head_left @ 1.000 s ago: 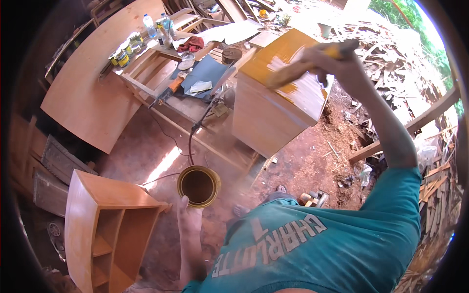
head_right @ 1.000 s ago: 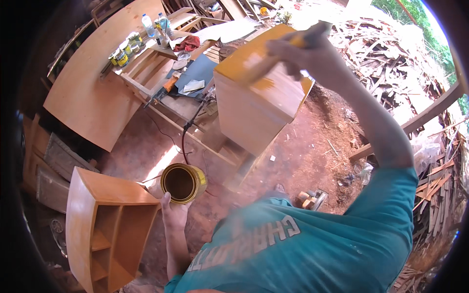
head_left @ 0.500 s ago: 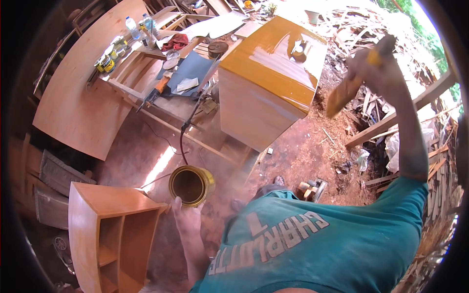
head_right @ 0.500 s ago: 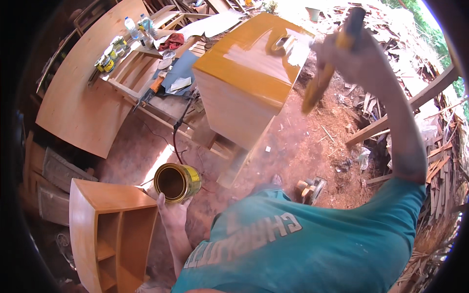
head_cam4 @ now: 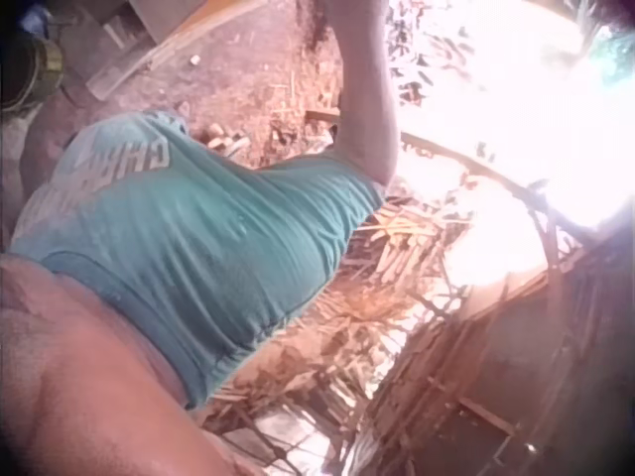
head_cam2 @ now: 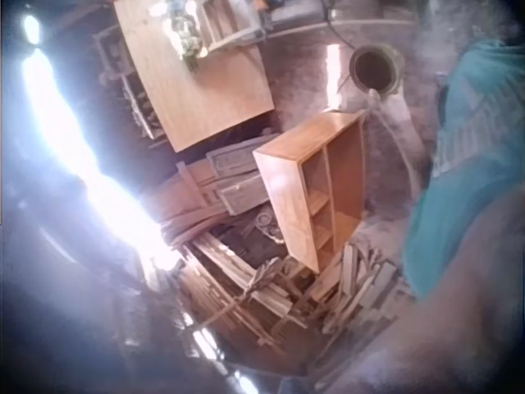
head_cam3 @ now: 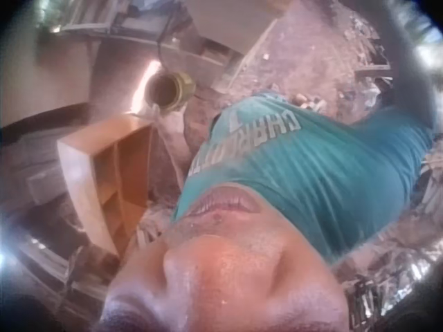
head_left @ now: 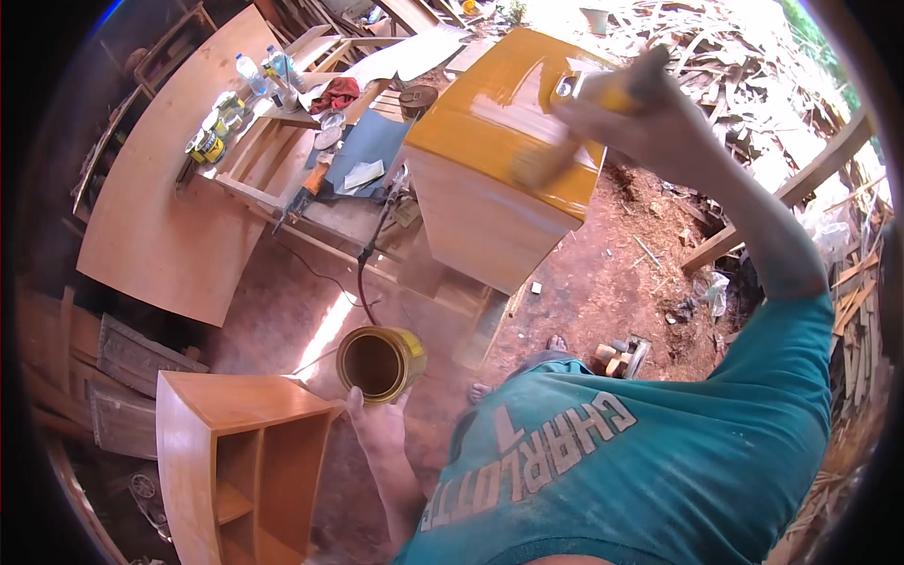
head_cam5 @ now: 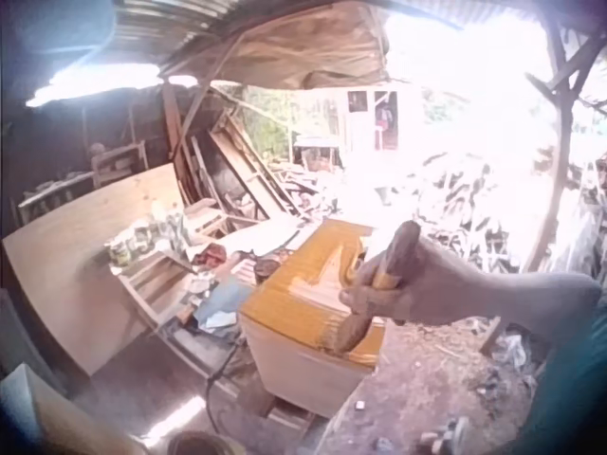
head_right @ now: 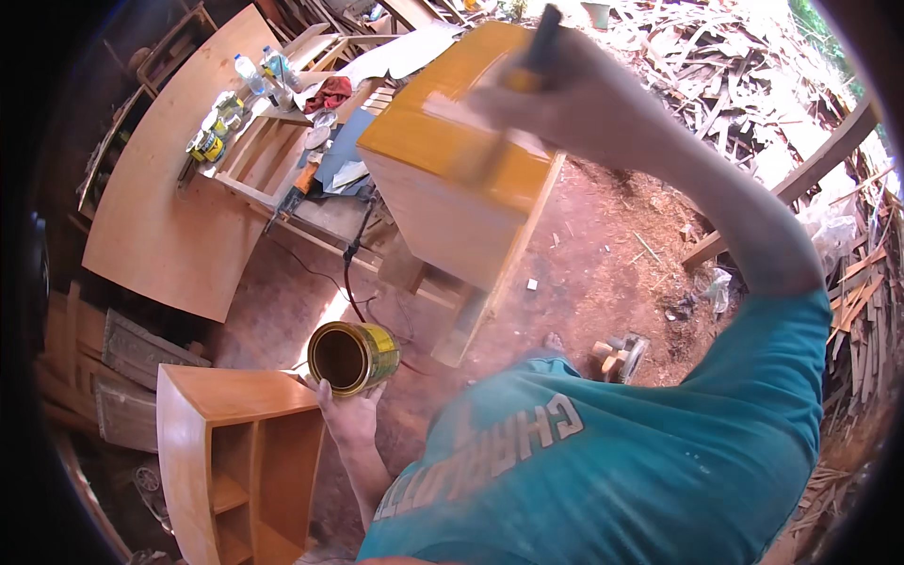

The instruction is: The person applies a liquid stain to the interior and exterior surfaces of wooden furniture units using a brush and a container of stain.

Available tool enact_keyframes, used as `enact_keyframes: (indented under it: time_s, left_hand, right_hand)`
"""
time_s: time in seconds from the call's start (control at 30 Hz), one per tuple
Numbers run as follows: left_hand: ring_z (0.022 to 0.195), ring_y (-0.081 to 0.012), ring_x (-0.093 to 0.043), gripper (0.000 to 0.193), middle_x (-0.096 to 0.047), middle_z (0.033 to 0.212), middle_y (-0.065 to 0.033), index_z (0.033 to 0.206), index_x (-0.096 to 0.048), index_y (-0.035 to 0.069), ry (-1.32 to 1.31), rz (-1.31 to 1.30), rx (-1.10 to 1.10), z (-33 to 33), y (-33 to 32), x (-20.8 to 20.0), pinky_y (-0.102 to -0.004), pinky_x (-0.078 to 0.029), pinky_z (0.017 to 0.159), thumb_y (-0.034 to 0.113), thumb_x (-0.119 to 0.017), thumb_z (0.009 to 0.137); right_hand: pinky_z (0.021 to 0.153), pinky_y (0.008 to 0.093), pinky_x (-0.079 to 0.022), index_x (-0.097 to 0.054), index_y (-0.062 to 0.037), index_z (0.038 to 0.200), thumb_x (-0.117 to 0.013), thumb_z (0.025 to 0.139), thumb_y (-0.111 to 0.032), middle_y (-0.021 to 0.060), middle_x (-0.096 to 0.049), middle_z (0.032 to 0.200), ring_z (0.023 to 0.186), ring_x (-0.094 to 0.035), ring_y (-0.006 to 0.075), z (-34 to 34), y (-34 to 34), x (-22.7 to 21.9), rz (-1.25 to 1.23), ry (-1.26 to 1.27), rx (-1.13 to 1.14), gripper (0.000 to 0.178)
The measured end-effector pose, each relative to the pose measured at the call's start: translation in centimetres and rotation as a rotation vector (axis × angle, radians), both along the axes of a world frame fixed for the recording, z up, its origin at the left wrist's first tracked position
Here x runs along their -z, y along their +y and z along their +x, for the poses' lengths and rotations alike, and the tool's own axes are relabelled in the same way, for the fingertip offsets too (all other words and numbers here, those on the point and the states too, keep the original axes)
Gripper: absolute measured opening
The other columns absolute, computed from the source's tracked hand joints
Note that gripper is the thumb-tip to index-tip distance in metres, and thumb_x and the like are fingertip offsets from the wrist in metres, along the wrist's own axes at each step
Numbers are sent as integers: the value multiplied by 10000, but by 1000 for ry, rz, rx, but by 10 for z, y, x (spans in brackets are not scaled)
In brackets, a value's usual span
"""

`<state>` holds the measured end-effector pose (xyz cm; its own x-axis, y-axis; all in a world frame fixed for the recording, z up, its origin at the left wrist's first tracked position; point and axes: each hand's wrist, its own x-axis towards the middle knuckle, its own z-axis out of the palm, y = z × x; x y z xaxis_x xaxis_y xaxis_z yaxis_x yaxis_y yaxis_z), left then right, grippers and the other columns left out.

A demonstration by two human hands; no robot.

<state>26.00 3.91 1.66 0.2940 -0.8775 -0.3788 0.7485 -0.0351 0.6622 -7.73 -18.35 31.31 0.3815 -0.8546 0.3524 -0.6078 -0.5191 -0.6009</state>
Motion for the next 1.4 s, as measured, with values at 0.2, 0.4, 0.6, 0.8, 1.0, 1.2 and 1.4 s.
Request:
enact_keyframes:
  time_s: [0.2, 0.4, 0.6, 0.8, 1.0, 1.2, 1.4]
  left_hand:
    - [1431, -360, -388, 755, -414, 1555, -117, 1541, -358, 141, 13, -26, 44, 2, -1, -1, -672, -249, 1161, 506, -579, 918]
    - [1405, -391, -411, 764, -447, 1529, -132, 1517, -394, 138, -60, -17, 110, 12, -18, -8, -693, -253, 1150, 543, -593, 900]
    - [1416, -397, -396, 754, -449, 1520, -134, 1515, -394, 137, -46, -43, 65, 9, -5, -18, -691, -276, 1143, 520, -603, 899]
    - [1435, -333, -395, 779, -402, 1568, -103, 1564, -317, 132, -36, -16, 105, -10, -3, -18, -683, -249, 1149, 462, -589, 913]
    - [1427, -418, -372, 817, -426, 1541, -140, 1534, -368, 140, -110, 8, 123, 3, 8, -13, -688, -230, 1158, 566, -599, 876]
    - [1440, -427, -344, 848, -403, 1553, -155, 1542, -362, 152, -99, 31, 18, -11, 9, -18, -681, -225, 1166, 590, -602, 856]
    - [1462, -383, -344, 839, -382, 1582, -108, 1566, -321, 176, -63, 40, 50, -17, -5, -23, -708, -194, 1147, 557, -571, 861]
  right_hand:
    - [449, 237, -416, -673, -22, 798, -717, 945, -281, 51, -675, 645, 475, -564, 96, -16, 13, -30, 28, 38, 11, 301]
    - [452, 314, -449, -718, -22, 765, -681, 917, -510, 59, -605, 570, 459, -557, 153, 66, -115, -16, 48, -214, -26, 512]
    - [393, 230, -349, -683, -35, 825, -663, 986, -339, 16, -613, 633, 422, -444, 56, -14, -70, 32, 66, -175, 138, 344]
    - [417, 246, -373, -694, -34, 863, -617, 975, -292, 28, -617, 659, 478, -497, 58, -78, -75, -4, -208, 18, -13, 292]
    - [555, 356, -495, -711, -23, 808, -671, 935, -339, 90, -628, 592, 544, -613, 211, 46, -94, -19, 34, -227, 0, 343]
    - [347, 204, -267, -671, -18, 815, -642, 998, -318, -15, -576, 586, 411, -384, 12, -81, -54, 41, 17, -282, -6, 353]
    - [400, 188, -351, -711, 6, 916, -631, 1004, -276, 15, -672, 662, 454, -472, 35, -73, -51, 36, -76, -349, -62, 306]
